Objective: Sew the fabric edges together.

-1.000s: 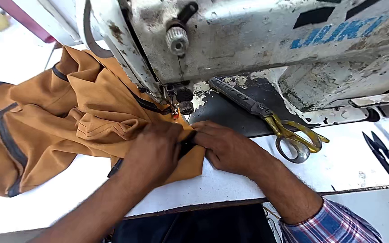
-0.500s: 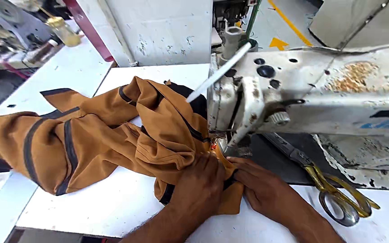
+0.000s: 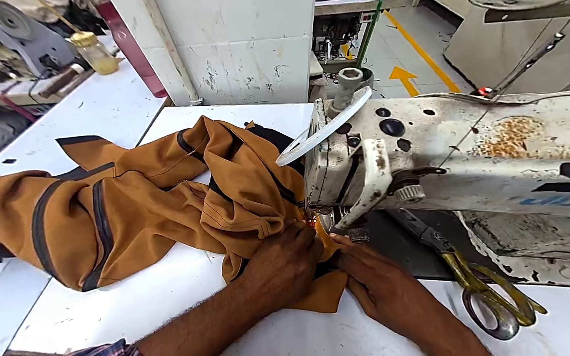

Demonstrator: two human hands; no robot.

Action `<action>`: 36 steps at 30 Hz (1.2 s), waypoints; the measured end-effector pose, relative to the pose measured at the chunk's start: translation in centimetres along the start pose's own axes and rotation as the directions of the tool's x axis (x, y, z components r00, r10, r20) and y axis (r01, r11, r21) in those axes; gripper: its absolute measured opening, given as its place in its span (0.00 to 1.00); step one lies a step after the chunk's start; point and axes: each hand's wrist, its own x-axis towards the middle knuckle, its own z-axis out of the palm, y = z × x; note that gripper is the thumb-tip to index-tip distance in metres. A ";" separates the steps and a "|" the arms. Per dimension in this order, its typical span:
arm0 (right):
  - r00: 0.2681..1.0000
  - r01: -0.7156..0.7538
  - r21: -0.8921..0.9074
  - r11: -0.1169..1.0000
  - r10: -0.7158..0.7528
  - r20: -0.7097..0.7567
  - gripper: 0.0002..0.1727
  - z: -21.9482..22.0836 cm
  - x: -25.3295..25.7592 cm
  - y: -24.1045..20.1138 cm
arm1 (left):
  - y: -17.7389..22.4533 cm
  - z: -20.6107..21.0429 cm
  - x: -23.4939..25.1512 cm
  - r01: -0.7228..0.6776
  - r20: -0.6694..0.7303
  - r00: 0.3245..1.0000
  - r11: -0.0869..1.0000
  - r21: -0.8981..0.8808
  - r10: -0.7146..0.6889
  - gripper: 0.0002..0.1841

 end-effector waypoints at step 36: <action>0.973 -0.094 0.399 0.912 0.001 0.229 0.10 -3.9 2.7 -4.2 | -6.1 -9.9 -3.9 -0.386 0.113 0.913 0.919 -0.075 0.392 0.31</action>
